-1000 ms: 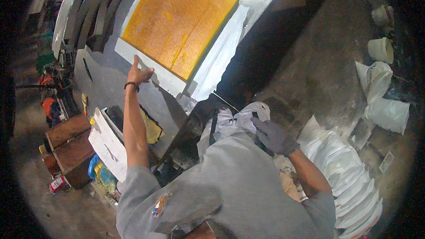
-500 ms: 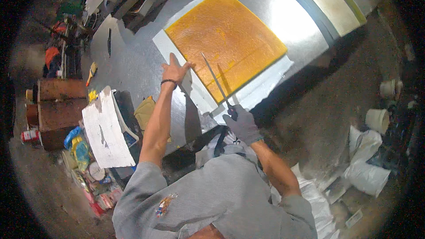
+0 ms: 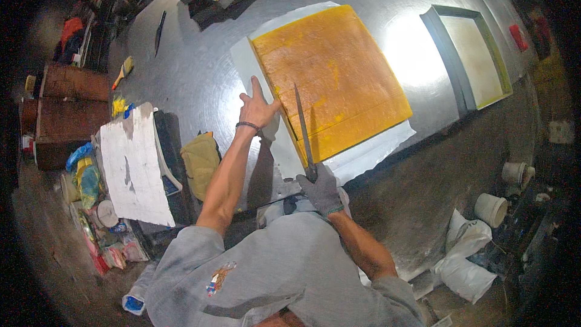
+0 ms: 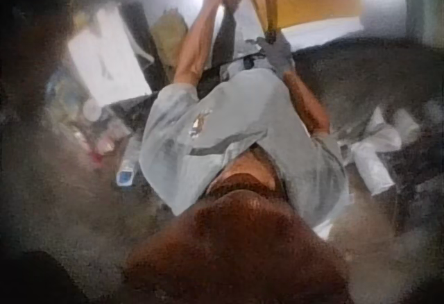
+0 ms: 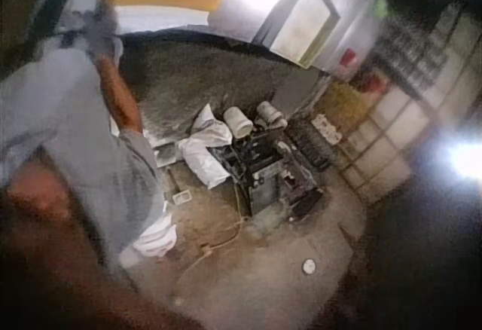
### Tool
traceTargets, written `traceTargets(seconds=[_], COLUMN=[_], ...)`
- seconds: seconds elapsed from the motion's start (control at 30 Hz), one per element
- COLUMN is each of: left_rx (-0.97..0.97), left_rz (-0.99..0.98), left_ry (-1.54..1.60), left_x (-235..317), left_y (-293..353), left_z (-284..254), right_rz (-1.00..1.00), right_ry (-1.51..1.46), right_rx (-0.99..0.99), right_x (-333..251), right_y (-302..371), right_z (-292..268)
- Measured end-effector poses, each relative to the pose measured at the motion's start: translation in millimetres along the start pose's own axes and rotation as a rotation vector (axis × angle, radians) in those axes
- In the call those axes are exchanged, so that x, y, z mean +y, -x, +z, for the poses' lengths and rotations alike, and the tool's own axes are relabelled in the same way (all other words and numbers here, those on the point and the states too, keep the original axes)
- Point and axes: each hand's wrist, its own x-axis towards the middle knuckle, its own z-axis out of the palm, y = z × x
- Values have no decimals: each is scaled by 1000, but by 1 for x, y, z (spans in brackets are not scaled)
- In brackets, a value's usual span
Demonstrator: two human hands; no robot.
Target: The person uses a knife and a straightedge to cut a large yellow sheet on a metal table. They repeatedly align the straightedge, score the material, and separate strips, then stack the cut pieces.
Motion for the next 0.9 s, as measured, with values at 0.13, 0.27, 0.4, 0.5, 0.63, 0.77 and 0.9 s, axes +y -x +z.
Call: traceTargets(seconds=[0.13, 0.27, 0.4, 0.5, 0.63, 0.77, 0.9], left_rx=[-3, 46, 74, 80, 182, 168, 166], left_rz=[-39, -42, 19, 54, 75, 74, 50], left_ry=[83, 157, 69, 12, -15, 11, 46], left_x=[0, -3, 30, 54, 60, 63, 60], left_y=[7, 9, 10, 2, -6, -7, -12], left_z=[-6, -2, 8, 21, 41, 42, 49], right_rz=[82, 101, 195, 283, 276, 246, 238], right_ry=[-12, -68, -568, -681, -543, -577, -558], right_rx=[-55, -94, -27, -3, -31, -7, -19], right_x=[-22, -18, 0, 12, 1, -2, 2], right_y=[2, 1, -4, -15, -22, -21, -25], right_z=[-10, -18, -21, -35, -49, -51, -54])
